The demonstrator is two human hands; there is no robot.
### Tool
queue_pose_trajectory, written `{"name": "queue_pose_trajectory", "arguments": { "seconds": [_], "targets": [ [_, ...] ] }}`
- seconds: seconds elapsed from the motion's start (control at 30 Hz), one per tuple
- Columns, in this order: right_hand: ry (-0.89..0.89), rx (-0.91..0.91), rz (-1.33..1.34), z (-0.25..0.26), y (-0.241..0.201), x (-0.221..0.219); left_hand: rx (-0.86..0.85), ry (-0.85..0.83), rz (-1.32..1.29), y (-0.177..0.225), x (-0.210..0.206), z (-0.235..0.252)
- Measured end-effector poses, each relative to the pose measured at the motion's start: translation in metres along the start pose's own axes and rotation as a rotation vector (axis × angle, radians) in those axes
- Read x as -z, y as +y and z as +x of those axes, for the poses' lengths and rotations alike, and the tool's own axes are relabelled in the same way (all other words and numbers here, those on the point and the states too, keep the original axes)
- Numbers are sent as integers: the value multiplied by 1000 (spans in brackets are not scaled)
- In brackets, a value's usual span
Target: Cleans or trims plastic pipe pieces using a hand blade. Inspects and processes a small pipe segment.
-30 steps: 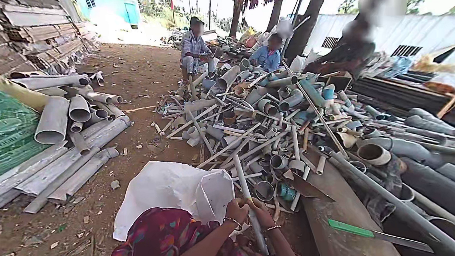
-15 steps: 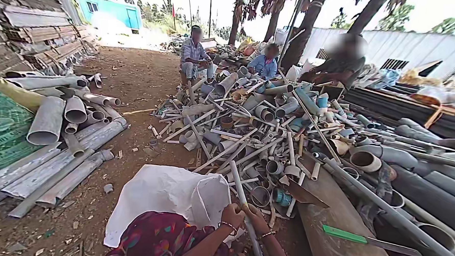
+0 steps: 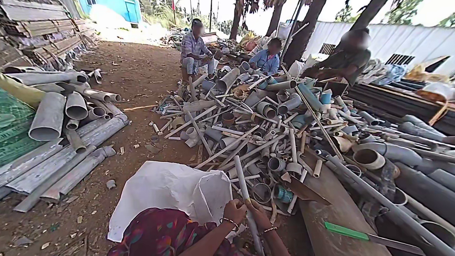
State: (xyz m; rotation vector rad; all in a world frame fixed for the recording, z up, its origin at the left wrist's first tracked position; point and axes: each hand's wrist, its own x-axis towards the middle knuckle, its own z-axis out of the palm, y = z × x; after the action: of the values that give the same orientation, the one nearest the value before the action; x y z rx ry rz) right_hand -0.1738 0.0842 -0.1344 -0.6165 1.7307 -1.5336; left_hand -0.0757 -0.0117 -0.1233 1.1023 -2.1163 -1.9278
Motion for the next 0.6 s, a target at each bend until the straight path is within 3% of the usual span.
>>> {"name": "queue_pose_trajectory", "arguments": {
  "seconds": [0.33,0.6],
  "targets": [
    [8,19,85,-4,-2,-2,-71,12,27,0,0,0],
    [-50,74,7,-6,-4,-1,-121,12,37,-6,1,1]
  ]
}}
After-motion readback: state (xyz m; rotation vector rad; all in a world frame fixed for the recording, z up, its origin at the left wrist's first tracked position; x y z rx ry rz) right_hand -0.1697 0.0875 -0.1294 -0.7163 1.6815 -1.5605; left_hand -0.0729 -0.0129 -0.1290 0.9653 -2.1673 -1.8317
